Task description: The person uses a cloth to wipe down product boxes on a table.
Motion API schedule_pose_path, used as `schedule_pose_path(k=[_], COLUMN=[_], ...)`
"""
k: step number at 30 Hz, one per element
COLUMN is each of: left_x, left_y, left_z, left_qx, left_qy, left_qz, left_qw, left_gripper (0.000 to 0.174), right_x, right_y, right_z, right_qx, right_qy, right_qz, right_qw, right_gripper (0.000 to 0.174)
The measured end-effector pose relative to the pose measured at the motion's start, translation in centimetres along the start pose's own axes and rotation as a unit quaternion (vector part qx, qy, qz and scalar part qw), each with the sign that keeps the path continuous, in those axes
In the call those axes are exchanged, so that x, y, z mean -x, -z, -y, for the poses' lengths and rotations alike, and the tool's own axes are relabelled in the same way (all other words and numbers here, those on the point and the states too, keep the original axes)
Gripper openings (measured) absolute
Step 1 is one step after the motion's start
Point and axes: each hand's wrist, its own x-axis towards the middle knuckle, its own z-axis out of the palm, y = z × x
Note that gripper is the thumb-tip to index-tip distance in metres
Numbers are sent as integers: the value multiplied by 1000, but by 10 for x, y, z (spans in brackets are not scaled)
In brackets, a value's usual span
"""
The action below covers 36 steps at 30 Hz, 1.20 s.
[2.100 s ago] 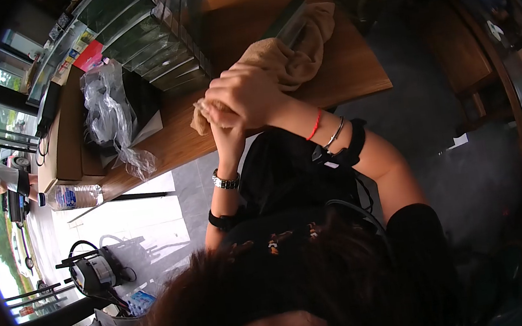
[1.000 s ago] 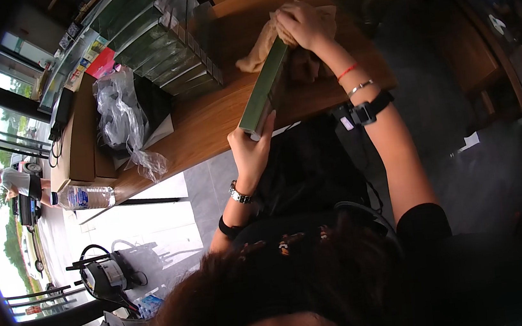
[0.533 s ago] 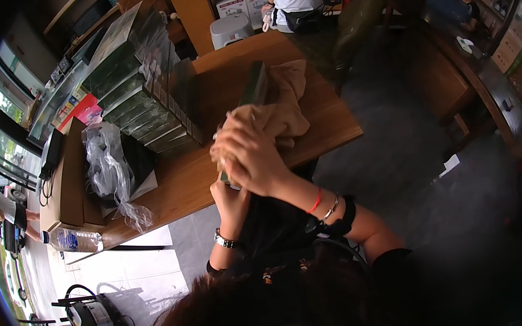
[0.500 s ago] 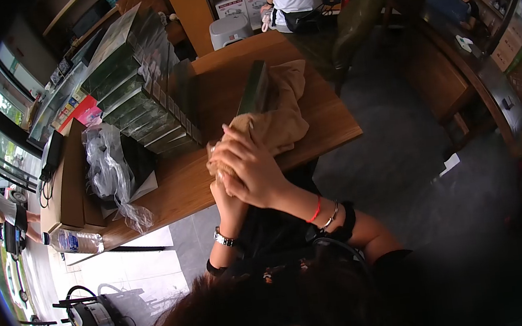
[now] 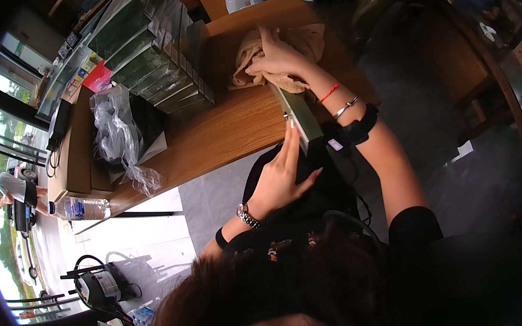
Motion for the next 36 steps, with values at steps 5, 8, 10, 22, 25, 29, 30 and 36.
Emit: schedule_pose_path(k=[5,8,10,22,25,29,30,36], left_x=[-13,-43,-47,-59,-59,-40,-32,-1], left_y=[51,93,113,92,96,104,105,99], left_z=[26,45,69,115,105,97,98,89], left_qx=[-129,-190,-216,-39,-139,-167,-178,-96], left_qy=[-86,30,39,153,103,106,129,161], left_qz=[-148,-203,-73,3,-63,-116,-119,-115], left_qw=[977,960,973,987,983,973,968,976], left_gripper=[48,50,56,51,50,51,49,40], right_x=[23,39,46,50,61,75,80,89], right_y=[25,32,38,54,83,124,131,107], right_z=[25,32,42,47,46,43,36,-11], right_qx=[37,-3,-54,-99,-101,2,40,32], right_qy=[-87,-2,47,237,166,113,123,209], right_qz=[179,224,316,382,415,408,378,92], right_qw=[979,975,946,888,889,906,917,973], right_gripper=[110,100,92,52,43,34,31,6])
